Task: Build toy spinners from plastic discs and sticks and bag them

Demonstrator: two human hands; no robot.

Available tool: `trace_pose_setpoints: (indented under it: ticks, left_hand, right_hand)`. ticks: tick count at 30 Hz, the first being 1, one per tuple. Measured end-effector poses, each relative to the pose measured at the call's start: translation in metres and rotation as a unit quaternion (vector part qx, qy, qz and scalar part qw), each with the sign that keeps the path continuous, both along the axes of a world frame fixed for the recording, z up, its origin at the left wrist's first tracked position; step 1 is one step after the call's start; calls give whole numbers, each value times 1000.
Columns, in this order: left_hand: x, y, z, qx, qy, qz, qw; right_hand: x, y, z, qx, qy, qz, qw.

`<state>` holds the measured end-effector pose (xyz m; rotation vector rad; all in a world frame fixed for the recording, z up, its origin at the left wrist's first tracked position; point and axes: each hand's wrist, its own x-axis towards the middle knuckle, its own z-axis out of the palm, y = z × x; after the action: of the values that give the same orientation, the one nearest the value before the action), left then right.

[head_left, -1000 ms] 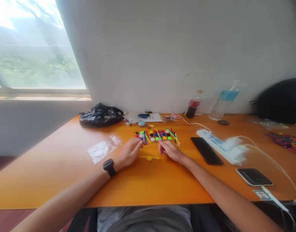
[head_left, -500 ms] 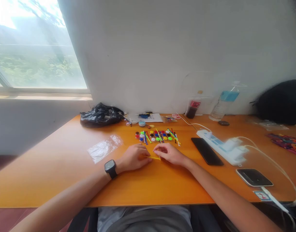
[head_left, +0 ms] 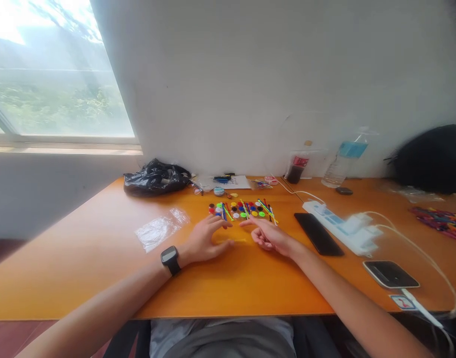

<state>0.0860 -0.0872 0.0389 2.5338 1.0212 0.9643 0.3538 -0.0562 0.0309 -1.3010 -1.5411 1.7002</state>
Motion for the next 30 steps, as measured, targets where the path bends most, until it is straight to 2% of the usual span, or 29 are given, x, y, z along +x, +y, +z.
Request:
trace_pose_setpoints:
  ticks: [2, 5, 8, 11, 18, 23, 26, 30]
  left_hand:
    - [-1, -2, 6, -3, -20, 25, 999]
    - [-3, -2, 9, -12, -58, 62, 996]
    - [-5, 3, 6, -15, -87, 86, 992]
    - [-7, 11, -2, -14, -96, 95, 991]
    - [-21, 32, -25, -3, -40, 145, 989]
    - [-24, 36, -27, 14, 8, 129, 992]
    - [-21, 32, -22, 29, 44, 114, 992]
    - [-17, 27, -18, 32, 84, 112, 990]
  right_hand:
    - [0, -1, 1, -22, 1, 1, 1000]
    - [-1, 1, -1, 1, 17, -40, 999]
    - [-1, 2, -4, 26, 27, -68, 997]
    - [0, 3, -4, 40, 25, -66, 997]
    - [-1, 3, -6, 97, -18, -69, 993]
    - [-2, 4, -5, 137, -41, -60, 988]
    - [-3, 6, -7, 200, -71, -52, 976]
    - [-6, 9, -14, 343, -146, -24, 928]
